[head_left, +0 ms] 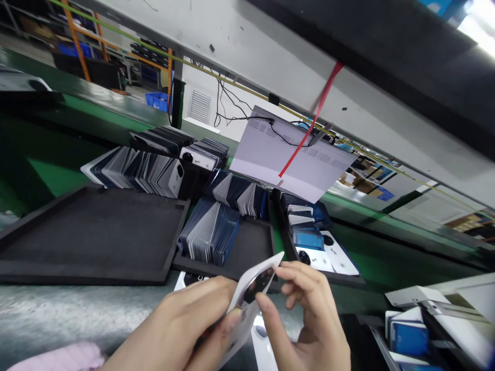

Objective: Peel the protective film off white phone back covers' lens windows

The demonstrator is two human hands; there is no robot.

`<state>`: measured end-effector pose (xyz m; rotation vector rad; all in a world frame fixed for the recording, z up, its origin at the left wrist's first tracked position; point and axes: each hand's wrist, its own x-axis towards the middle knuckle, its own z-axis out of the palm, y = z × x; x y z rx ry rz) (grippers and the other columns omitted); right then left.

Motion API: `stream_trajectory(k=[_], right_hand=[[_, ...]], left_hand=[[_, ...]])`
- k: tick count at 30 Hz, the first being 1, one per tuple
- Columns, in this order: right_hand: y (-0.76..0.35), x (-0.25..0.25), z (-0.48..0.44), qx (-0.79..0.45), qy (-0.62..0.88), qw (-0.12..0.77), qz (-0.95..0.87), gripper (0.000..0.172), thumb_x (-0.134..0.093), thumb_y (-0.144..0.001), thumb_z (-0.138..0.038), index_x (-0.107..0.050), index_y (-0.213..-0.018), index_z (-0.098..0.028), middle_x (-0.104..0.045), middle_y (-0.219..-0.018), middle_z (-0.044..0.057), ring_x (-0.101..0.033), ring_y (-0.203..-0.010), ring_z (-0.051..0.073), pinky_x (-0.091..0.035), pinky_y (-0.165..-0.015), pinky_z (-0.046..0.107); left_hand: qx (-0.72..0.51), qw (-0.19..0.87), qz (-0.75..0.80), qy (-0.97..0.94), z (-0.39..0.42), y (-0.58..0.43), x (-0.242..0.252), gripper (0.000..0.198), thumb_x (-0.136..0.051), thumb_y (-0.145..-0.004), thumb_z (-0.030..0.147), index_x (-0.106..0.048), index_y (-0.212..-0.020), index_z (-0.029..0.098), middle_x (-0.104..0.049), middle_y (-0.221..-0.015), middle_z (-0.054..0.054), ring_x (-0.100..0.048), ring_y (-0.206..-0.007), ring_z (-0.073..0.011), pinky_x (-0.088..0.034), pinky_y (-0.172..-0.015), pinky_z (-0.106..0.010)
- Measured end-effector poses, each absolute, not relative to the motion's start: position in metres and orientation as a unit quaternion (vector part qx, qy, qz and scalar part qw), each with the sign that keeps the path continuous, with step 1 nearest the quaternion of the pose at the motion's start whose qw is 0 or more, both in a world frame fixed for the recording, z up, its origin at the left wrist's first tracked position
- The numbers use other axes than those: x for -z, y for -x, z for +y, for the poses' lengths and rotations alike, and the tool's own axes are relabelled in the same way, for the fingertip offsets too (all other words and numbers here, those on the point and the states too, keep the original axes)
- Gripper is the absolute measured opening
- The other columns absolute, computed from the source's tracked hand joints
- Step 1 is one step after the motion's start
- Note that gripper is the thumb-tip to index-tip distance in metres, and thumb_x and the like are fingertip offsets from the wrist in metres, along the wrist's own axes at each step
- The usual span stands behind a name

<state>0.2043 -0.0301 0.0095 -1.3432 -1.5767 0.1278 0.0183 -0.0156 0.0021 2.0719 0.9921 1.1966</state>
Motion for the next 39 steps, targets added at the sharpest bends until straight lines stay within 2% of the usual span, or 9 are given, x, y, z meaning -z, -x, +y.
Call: stream_trajectory(k=[3,6,9,12,14,17,29,34,39], right_hand=[[-0.209,-0.008,-0.03,-0.1,0.531,0.513,-0.667,0.028,-0.068,-0.096,-0.016,-0.064,-0.117,-0.034,-0.058,-0.114,-0.003,-0.055,-0.076,0.01,-0.049,-0.068,0.024],[-0.209,-0.008,-0.031,-0.124,0.517,0.514,-0.673,0.022,-0.068,-0.095,-0.014,-0.066,-0.107,-0.033,-0.059,-0.111,-0.004,-0.057,-0.073,0.009,-0.049,-0.065,0.023],[-0.206,-0.008,-0.031,-0.12,0.542,0.533,-0.638,0.015,-0.066,-0.096,-0.017,-0.066,-0.098,-0.032,-0.057,-0.112,-0.004,-0.054,-0.072,0.009,-0.048,-0.067,0.024],[-0.208,-0.008,-0.028,-0.048,0.526,0.533,-0.661,0.023,-0.069,-0.096,-0.016,-0.066,-0.113,-0.031,-0.056,-0.12,0.001,-0.057,-0.076,0.01,-0.052,-0.069,0.025],[-0.214,-0.008,-0.026,0.004,0.507,0.509,-0.696,0.031,-0.07,-0.096,-0.014,-0.066,-0.123,-0.028,-0.056,-0.123,0.005,-0.059,-0.075,0.011,-0.056,-0.066,0.025],[-0.222,-0.01,-0.023,0.036,0.49,0.467,-0.735,0.03,-0.07,-0.097,-0.011,-0.068,-0.123,-0.026,-0.057,-0.121,0.006,-0.06,-0.067,0.009,-0.058,-0.061,0.025],[-0.229,-0.02,-0.021,-0.027,0.491,0.427,-0.759,0.023,-0.072,-0.096,-0.01,-0.067,-0.11,-0.028,-0.065,-0.098,-0.002,-0.06,-0.067,0.009,-0.055,-0.062,0.021],[-0.239,-0.025,-0.019,-0.069,0.485,0.398,-0.775,0.02,-0.069,-0.098,-0.009,-0.065,-0.1,-0.029,-0.067,-0.091,-0.003,-0.067,-0.073,0.012,-0.056,-0.063,0.021],[-0.243,-0.029,-0.017,-0.085,0.473,0.391,-0.785,0.022,-0.065,-0.099,-0.006,-0.063,-0.097,-0.028,-0.066,-0.089,-0.004,-0.068,-0.076,0.012,-0.056,-0.065,0.019]], left_hand=[[-0.454,0.281,0.343,-0.773,-0.015,-0.019,0.0,0.022,-0.052,-0.109,0.028,-0.064,-0.09,0.029,-0.073,-0.08,0.008,-0.075,-0.065,-0.0115,-0.063,-0.07,-0.013],[-0.457,0.279,0.329,-0.778,-0.016,-0.02,0.003,0.023,-0.054,-0.107,0.025,-0.06,-0.085,0.028,-0.07,-0.076,0.008,-0.072,-0.06,-0.0111,-0.061,-0.065,-0.012],[-0.466,0.296,0.318,-0.771,-0.014,-0.021,0.003,0.018,-0.055,-0.105,0.021,-0.063,-0.091,0.03,-0.073,-0.08,0.01,-0.075,-0.065,-0.0101,-0.06,-0.069,-0.01],[-0.48,0.313,0.304,-0.761,-0.011,-0.022,0.001,0.019,-0.056,-0.104,0.018,-0.066,-0.105,0.034,-0.078,-0.09,0.012,-0.078,-0.074,-0.0097,-0.06,-0.076,-0.009],[-0.467,0.318,0.308,-0.765,-0.01,-0.022,0.0,0.017,-0.057,-0.104,0.018,-0.067,-0.104,0.033,-0.078,-0.089,0.011,-0.078,-0.073,-0.0104,-0.06,-0.074,-0.009],[-0.444,0.309,0.323,-0.776,-0.01,-0.022,0.003,0.017,-0.056,-0.105,0.021,-0.066,-0.094,0.029,-0.075,-0.083,0.008,-0.075,-0.068,-0.0118,-0.06,-0.071,-0.012],[-0.388,0.236,0.337,-0.825,-0.013,-0.015,0.001,0.023,-0.048,-0.108,0.022,-0.063,-0.091,0.026,-0.075,-0.086,0.007,-0.078,-0.073,-0.0113,-0.059,-0.075,-0.014],[-0.367,0.245,0.312,-0.841,-0.013,-0.016,0.004,0.02,-0.047,-0.107,0.018,-0.062,-0.099,0.027,-0.077,-0.095,0.007,-0.079,-0.079,-0.0128,-0.058,-0.077,-0.017],[-0.328,0.274,0.322,-0.845,-0.015,-0.018,0.006,0.024,-0.047,-0.103,0.012,-0.062,-0.089,0.025,-0.075,-0.088,0.003,-0.077,-0.076,-0.0147,-0.057,-0.072,-0.02]])
